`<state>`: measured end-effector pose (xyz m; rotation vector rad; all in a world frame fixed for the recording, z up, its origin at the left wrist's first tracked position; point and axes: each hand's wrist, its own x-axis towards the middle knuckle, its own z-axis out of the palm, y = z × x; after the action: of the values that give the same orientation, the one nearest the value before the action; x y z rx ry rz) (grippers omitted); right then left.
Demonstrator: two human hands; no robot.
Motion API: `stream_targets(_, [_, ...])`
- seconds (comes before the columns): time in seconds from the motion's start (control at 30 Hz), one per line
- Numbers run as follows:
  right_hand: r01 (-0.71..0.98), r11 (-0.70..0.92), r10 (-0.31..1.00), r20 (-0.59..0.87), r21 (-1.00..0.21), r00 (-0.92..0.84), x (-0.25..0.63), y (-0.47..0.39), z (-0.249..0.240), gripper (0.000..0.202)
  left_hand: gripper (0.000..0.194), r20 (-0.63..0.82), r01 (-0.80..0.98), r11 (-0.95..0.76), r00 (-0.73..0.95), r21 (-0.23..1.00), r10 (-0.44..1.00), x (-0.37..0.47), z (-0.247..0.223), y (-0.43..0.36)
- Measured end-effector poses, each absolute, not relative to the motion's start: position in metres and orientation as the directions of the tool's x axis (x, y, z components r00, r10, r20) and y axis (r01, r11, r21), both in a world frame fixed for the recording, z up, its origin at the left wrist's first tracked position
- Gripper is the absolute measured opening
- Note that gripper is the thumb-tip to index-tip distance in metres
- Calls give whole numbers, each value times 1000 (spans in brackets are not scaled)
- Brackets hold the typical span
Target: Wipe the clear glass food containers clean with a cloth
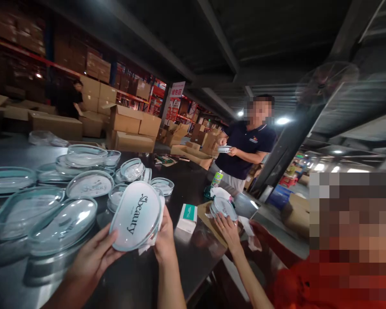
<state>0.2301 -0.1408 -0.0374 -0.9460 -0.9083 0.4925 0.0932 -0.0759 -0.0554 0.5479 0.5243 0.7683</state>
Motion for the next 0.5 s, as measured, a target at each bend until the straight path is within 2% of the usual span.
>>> stream_targets(0.13, [89, 494, 623, 423, -865, 658, 226, -146, -33, 78, 38, -387, -551, 733, 624, 399, 679, 92, -42, -72])
stream_targets(0.27, [183, 464, 404, 391, -867, 827, 215, -160, -32, 75, 31, -495, -537, 820, 667, 200, 557, 86, -24, -57])
stream_targets(0.33, [252, 415, 252, 377, -874, 891, 206, -166, -39, 77, 31, -479, -512, 851, 721, 118, 501, 79, -16, -49])
stream_targets(0.43, [439, 210, -53, 438, -874, 897, 187, -172, -70, 73, 31, -392, -519, 854, 777, 44, 493, 73, -6, -41])
stream_targets(0.5, [538, 120, -132, 524, -834, 842, 178, -178, -99, 62, 31, -347, -520, 854, 797, 22, 495, 75, -2, -40])
